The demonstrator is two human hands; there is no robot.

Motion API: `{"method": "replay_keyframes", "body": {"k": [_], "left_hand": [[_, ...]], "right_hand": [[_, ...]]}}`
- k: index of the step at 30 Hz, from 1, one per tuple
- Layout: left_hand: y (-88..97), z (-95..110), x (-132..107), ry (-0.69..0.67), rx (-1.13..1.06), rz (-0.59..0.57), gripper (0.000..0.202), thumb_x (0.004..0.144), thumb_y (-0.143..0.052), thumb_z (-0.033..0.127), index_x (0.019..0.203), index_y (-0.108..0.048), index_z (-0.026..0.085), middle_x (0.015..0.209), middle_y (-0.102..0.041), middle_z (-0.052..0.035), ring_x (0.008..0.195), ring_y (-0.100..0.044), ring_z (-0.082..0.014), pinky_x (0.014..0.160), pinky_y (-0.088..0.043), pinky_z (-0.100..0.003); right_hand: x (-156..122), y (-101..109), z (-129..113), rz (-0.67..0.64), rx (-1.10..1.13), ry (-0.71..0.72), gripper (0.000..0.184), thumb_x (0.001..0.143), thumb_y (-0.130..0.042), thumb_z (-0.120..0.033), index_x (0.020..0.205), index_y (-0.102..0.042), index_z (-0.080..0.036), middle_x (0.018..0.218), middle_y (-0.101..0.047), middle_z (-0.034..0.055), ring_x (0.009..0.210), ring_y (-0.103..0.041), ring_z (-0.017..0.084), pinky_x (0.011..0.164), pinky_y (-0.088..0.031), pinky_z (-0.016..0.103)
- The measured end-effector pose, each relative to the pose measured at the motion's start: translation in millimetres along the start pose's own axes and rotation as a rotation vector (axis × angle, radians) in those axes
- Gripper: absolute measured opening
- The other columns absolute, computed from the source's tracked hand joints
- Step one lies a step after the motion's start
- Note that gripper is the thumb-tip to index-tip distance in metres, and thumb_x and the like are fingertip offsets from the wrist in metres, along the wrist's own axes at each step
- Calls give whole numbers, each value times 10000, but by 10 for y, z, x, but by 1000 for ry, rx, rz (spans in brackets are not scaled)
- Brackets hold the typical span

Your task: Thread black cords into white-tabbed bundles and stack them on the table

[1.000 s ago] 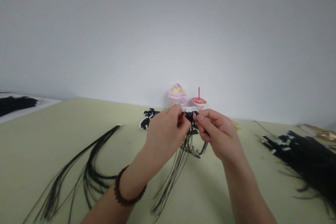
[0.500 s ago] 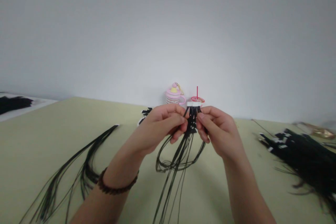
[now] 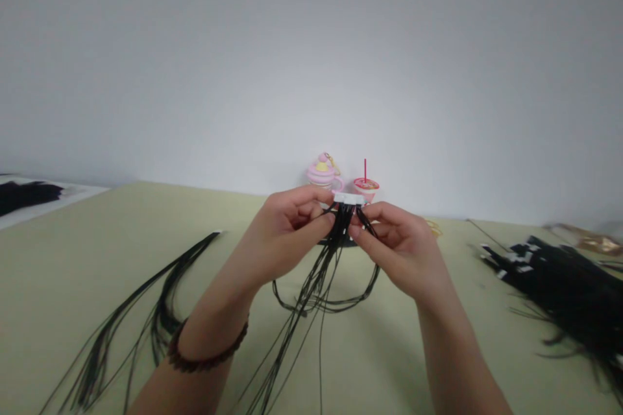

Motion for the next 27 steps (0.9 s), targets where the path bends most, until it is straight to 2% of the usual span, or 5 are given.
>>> {"method": "replay_keyframes", "body": {"k": [6,11,14,20,27], "left_hand": [[-29,47,-10,-35,-29,-54,145,819,-541,255,706,-568,167,496,-359,72,416,-284,-44,376,-188,-192],[-27,35,-7,-32,42,-60,162,801,-560,232,659,-516,167,532,-372,61,452,-274,-50,401,-191,-197],[-30,23,-15,-37,54,-82,135,772,-583,206,662,-513,169,564,-375,53,492,-311,-64,440,-238,-206],[-22,-20,-44,-36,36,-149,94,728,-612,115,766,-551,175,581,-284,74,532,-301,-71,498,-259,-215],[-13,-25,-13,-13,48,-161,121,710,-649,156,725,-529,169,585,-274,74,534,-293,-70,486,-252,-210]], "right_hand": [[6,-12,-62,0,102,40,144,815,-611,-319,857,-588,-183,514,-426,-57,397,-334,41,357,-201,190],[25,-34,-32,11,204,7,135,787,-641,-293,814,-585,-173,640,-593,-1,378,-339,16,335,-206,173],[27,-40,-44,-14,262,-9,141,748,-677,-268,788,-582,-171,622,-586,-14,377,-336,10,332,-213,163],[6,1,-35,-26,202,-20,227,659,-744,-204,813,-579,-188,695,-600,0,521,-478,71,418,-322,185],[5,-3,3,-83,123,-50,228,652,-744,-173,795,-566,-188,630,-497,-37,474,-377,49,441,-282,204]]}}
Point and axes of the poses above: each hand's wrist, its own x-axis towards the middle knuckle, its own y-axis out of the back of the hand, z = x × y, the point moved 3 cm from there along x, towards the middle knuckle
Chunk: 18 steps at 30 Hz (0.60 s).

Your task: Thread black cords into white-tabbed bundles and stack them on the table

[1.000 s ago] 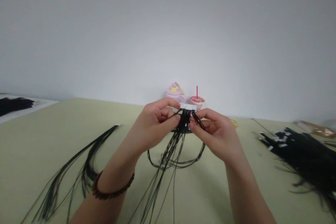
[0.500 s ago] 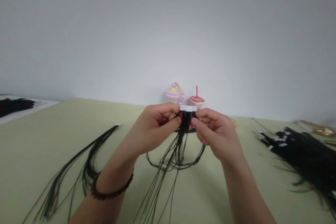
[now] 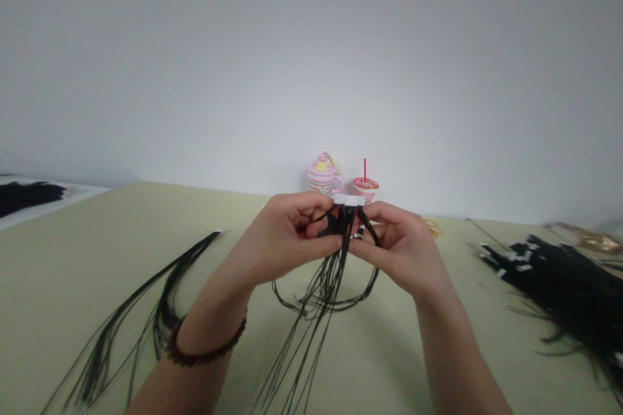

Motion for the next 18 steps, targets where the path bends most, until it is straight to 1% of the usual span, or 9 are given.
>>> {"method": "replay_keyframes", "body": {"k": [4,6,8,10,12,13,15,18], "left_hand": [[1,-1,21,10,41,37,111,698,-654,164,743,-552,158,588,-284,75,529,-309,-64,479,-256,-197],[6,-1,29,13,60,67,110,699,-656,183,746,-561,152,588,-287,76,523,-309,-61,478,-258,-192],[1,-2,35,13,71,87,117,698,-656,196,761,-571,146,586,-289,78,517,-308,-59,476,-263,-189],[-26,-2,38,5,81,90,124,700,-647,197,791,-581,143,584,-291,79,516,-309,-60,474,-268,-186],[-69,1,39,-7,107,100,132,709,-631,191,825,-587,142,583,-293,79,521,-316,-62,480,-282,-184],[-90,5,38,-15,130,116,136,714,-624,190,838,-590,143,581,-295,79,524,-320,-63,484,-289,-184],[-125,15,35,-32,177,159,139,722,-618,199,846,-596,142,572,-306,78,528,-327,-65,493,-301,-184],[-140,30,26,-44,210,207,163,724,-637,248,840,-603,139,568,-346,71,533,-342,-67,493,-298,-187]], "right_hand": [[-8,33,-9,-61,-69,10,283,656,-713,-115,856,-533,-201,614,-428,-65,492,-359,50,450,-279,197],[-8,39,-14,-116,-120,23,337,654,-693,-91,910,-505,-206,658,-428,-64,516,-373,53,462,-301,195],[3,30,-18,-134,-218,62,340,658,-666,-83,910,-474,-205,704,-437,-55,540,-382,58,478,-323,197],[27,7,-18,-81,-421,116,315,650,-659,-90,852,-443,-198,706,-445,-49,554,-394,69,488,-328,204],[52,-28,-12,13,-669,163,350,613,-686,-102,806,-410,-194,692,-465,-39,583,-435,96,510,-343,220],[62,-46,-3,52,-765,176,379,597,-702,-106,819,-406,-191,704,-490,-27,610,-468,116,531,-362,232],[75,-80,25,73,-850,197,438,603,-716,-123,918,-418,-177,791,-557,18,701,-536,166,602,-418,267],[68,-91,72,47,-861,230,574,647,-723,-168,1108,-382,-163,965,-591,84,876,-578,222,718,-474,313]]}}
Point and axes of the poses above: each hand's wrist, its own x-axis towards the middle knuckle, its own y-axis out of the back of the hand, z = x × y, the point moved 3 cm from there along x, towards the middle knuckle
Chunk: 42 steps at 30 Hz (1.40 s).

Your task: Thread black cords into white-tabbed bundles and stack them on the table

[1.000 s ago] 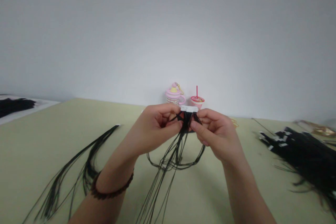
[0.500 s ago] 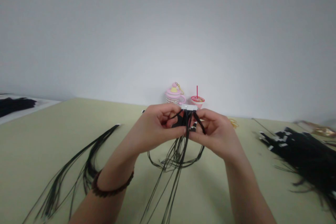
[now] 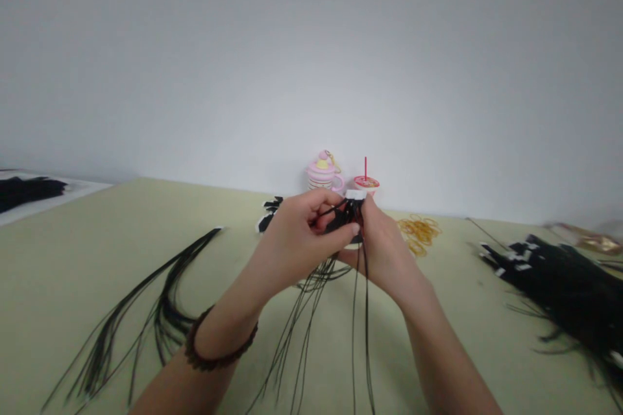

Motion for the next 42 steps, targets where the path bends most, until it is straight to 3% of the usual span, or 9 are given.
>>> {"method": "replay_keyframes", "body": {"k": [5,7,10,15,19,24,29,38,42], "left_hand": [[33,5,-18,21,-58,39,177,718,-655,260,839,-607,139,561,-350,71,529,-343,-64,501,-303,-192],[32,6,-25,31,-134,44,149,731,-633,239,840,-600,142,564,-344,72,534,-356,-65,529,-334,-200],[26,6,-25,40,-223,7,131,748,-580,196,872,-574,153,588,-402,59,546,-403,-72,536,-349,-205],[58,-56,4,56,-280,-217,191,757,-543,206,940,-512,165,668,-493,34,550,-434,-76,486,-312,-195],[20,-204,35,26,97,-409,209,764,-499,189,968,-546,173,664,-490,35,565,-437,-95,514,-328,-218],[-75,-267,82,-106,486,-309,277,694,-572,196,970,-568,169,750,-547,10,637,-474,-124,576,-359,-243],[-49,-273,87,-116,485,-315,387,692,-588,207,1075,-532,191,777,-553,13,632,-482,-120,585,-367,-234],[63,-513,239,51,345,-209,143,784,-502,271,850,-586,176,656,-549,13,586,-497,-123,526,-355,-220],[97,-424,261,65,231,-125,319,859,-417,378,681,-569,162,586,-515,6,550,-464,-119,511,-351,-225]], "right_hand": [[-32,-41,10,-55,-12,55,923,604,-763,-172,1349,-219,-198,1317,-434,155,1205,-449,280,931,-439,376],[-14,-63,8,-45,64,25,999,614,-747,-176,1400,-133,-229,1300,-460,139,1158,-494,264,919,-447,381],[38,-68,40,41,175,-68,845,629,-712,-205,1353,-277,-203,955,-608,66,841,-600,205,728,-496,329],[69,94,181,234,592,-177,481,614,-710,-204,1066,-547,-202,676,-491,-43,587,-493,87,551,-432,209],[37,305,302,398,766,-189,352,544,-743,-106,868,-633,-187,616,-474,-59,578,-453,58,544,-399,168],[11,485,428,547,866,-206,202,551,-733,-121,732,-668,-183,608,-508,-48,556,-440,43,503,-361,148],[-66,727,535,652,894,-292,145,554,-724,-217,670,-641,-188,548,-499,-50,420,-391,39,353,-272,151],[-255,1081,657,811,863,-389,174,574,-726,-188,694,-601,-176,545,-508,-55,389,-390,33,324,-287,147],[-296,1146,630,819,894,-426,183,597,-732,-243,649,-564,-190,510,-466,-54,381,-359,40,321,-256,170]]}}
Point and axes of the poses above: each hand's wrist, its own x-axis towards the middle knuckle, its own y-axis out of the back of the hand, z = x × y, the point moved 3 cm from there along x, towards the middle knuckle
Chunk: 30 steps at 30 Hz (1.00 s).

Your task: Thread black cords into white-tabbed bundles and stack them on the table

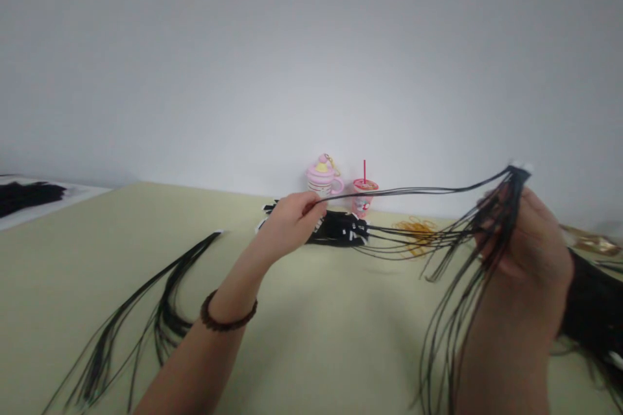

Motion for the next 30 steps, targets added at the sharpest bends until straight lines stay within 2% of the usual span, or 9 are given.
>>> {"method": "replay_keyframes", "body": {"k": [3,10,12,16,18,21,25,28,30], "left_hand": [[-68,27,-17,28,-152,-121,425,875,-379,458,684,-609,155,655,-597,-21,619,-529,-127,579,-407,-231],[-232,33,-61,43,-243,-377,562,899,-262,525,709,-627,143,635,-642,-46,609,-541,-125,608,-423,-236],[-226,87,-100,17,-258,-466,498,884,-320,531,747,-604,146,607,-608,-20,591,-525,-117,587,-413,-230],[-278,239,-189,-30,-272,-581,314,743,-623,464,792,-576,157,625,-505,43,555,-427,-82,501,-340,-196],[-345,307,-209,-28,-340,-568,275,738,-641,411,747,-535,157,626,-472,50,555,-404,-74,490,-307,-194],[-437,357,-206,-7,-382,-496,225,831,-521,356,720,-471,166,591,-453,50,537,-393,-77,498,-306,-209],[-431,365,-178,-27,-488,-355,164,858,-469,282,736,-457,172,589,-451,50,527,-400,-77,511,-329,-222],[-354,333,-162,61,-627,-227,98,835,-500,254,796,-477,166,599,-445,61,478,-371,-57,451,-290,-200],[-294,314,-154,115,-678,-153,87,811,-535,233,804,-493,157,595,-459,68,446,-344,-38,416,-242,-184]], "right_hand": [[11,23,-14,38,25,-28,172,649,-695,-227,656,-525,-200,510,-440,-62,371,-343,37,314,-238,164],[12,-5,8,92,57,-72,178,687,-652,-243,662,-480,-201,511,-417,-77,345,-314,25,287,-231,143],[9,4,8,114,44,-58,159,666,-659,-220,676,-502,-200,518,-438,-74,342,-323,30,284,-243,155],[-15,-58,64,90,40,-25,174,625,-677,-212,711,-526,-199,498,-441,-80,334,-333,37,286,-260,165],[-60,-173,133,26,45,0,197,621,-689,-223,744,-537,-198,506,-446,-82,346,-345,37,292,-267,162],[-189,-432,293,-123,46,-6,227,630,-703,-235,781,-539,-194,581,-490,-70,383,-362,24,307,-257,144],[-397,-764,504,-417,29,-147,237,628,-712,-213,799,-550,-180,635,-498,-56,397,-337,12,313,-229,136],[-476,-860,551,-610,31,-243,224,657,-686,-230,841,-575,-169,684,-499,-29,495,-446,54,360,-307,157],[-476,-855,543,-673,32,-266,267,670,-666,-234,914,-574,-174,747,-511,-9,570,-489,77,391,-332,169]]}}
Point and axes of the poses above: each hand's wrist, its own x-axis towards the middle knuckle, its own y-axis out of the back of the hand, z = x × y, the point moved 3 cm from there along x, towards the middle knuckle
